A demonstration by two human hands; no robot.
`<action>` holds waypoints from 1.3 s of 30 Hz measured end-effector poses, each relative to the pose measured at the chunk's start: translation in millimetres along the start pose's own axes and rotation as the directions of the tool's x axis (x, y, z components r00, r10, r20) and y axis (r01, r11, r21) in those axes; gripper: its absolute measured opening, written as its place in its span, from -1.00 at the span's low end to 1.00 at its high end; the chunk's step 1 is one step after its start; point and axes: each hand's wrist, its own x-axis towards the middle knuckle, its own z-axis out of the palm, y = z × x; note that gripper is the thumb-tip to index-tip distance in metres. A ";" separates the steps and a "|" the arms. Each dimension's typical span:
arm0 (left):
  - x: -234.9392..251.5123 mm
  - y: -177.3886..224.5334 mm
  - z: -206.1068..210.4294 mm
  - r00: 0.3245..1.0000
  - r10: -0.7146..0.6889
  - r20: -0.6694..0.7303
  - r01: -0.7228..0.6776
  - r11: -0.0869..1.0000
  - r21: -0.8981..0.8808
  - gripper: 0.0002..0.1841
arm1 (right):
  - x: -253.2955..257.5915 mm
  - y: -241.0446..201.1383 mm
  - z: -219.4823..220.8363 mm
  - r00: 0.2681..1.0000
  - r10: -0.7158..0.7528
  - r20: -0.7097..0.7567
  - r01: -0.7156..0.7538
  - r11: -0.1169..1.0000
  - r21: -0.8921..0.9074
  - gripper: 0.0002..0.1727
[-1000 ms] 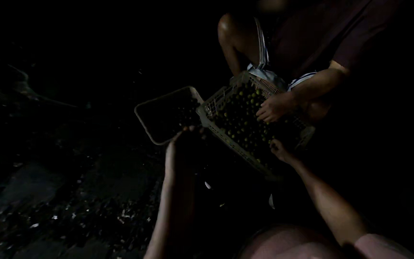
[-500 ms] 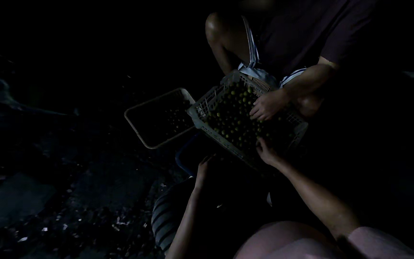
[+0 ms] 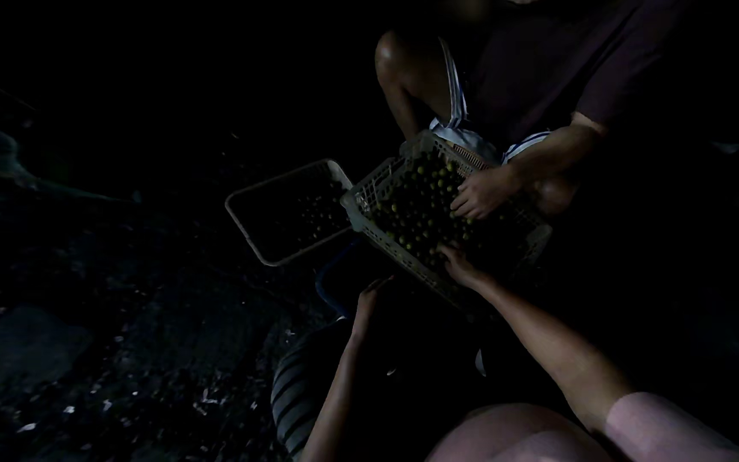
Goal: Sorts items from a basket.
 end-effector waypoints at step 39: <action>40.4 102.8 3.7 0.942 0.249 -0.227 -0.316 0.887 -0.338 -0.80 | 40.6 13.9 -30.7 0.996 -0.069 0.048 0.073 0.992 -0.098 -0.64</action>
